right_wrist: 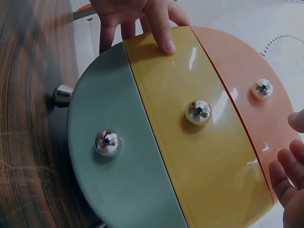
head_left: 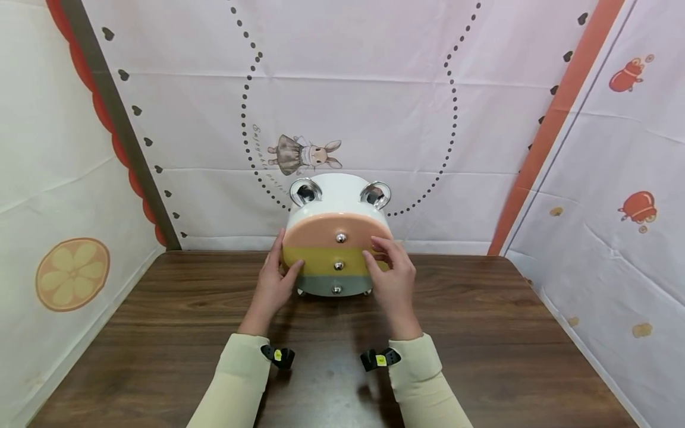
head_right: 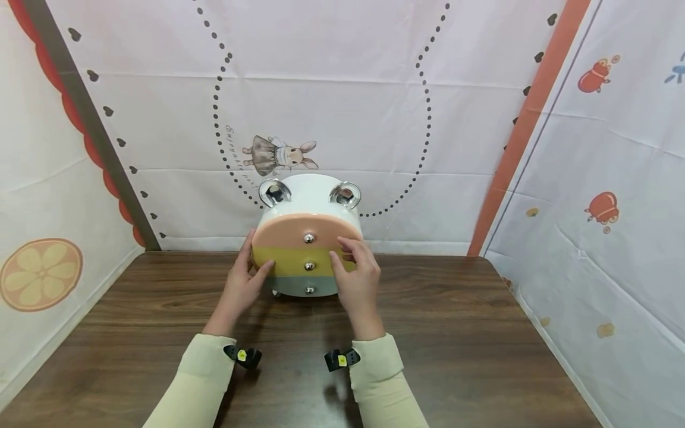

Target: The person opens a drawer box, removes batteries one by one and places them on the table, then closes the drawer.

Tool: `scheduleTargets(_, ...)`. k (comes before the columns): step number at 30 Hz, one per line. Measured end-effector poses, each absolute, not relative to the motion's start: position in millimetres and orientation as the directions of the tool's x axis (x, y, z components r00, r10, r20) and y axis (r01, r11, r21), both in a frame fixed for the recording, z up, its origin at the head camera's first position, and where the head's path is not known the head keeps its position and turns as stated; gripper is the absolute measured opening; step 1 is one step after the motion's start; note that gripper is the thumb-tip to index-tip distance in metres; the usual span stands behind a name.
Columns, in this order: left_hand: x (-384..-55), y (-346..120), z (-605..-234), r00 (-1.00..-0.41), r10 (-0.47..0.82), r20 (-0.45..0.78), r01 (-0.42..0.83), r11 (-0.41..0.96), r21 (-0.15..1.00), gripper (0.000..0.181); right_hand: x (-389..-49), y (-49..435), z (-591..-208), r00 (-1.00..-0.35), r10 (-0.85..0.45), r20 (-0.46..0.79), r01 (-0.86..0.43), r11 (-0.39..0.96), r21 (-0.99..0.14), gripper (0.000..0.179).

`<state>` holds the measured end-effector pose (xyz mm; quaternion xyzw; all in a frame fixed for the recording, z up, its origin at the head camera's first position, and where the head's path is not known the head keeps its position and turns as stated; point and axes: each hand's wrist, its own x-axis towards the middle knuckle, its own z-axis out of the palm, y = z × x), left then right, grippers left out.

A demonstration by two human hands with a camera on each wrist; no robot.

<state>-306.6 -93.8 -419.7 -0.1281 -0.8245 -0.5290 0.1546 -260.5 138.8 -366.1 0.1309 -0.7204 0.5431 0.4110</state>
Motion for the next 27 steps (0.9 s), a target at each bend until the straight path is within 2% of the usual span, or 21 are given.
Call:
scheduleTargets(7, -306, -95, -420, -0.913, 0.044, 0.406, 0.388, 0.401, 0.83, 0.073, -269, 135, -371, -0.653, 0.239, 0.718, -0.632, 0.35, -0.692, 0.027)
scheduleTargets(27, -303, -94, -419, -0.92, 0.031, 0.391, 0.367, 0.422, 0.829, 0.073, -278, 113, -367, -0.614, 0.191, 0.766, -0.696, 0.326, -0.64, 0.027)
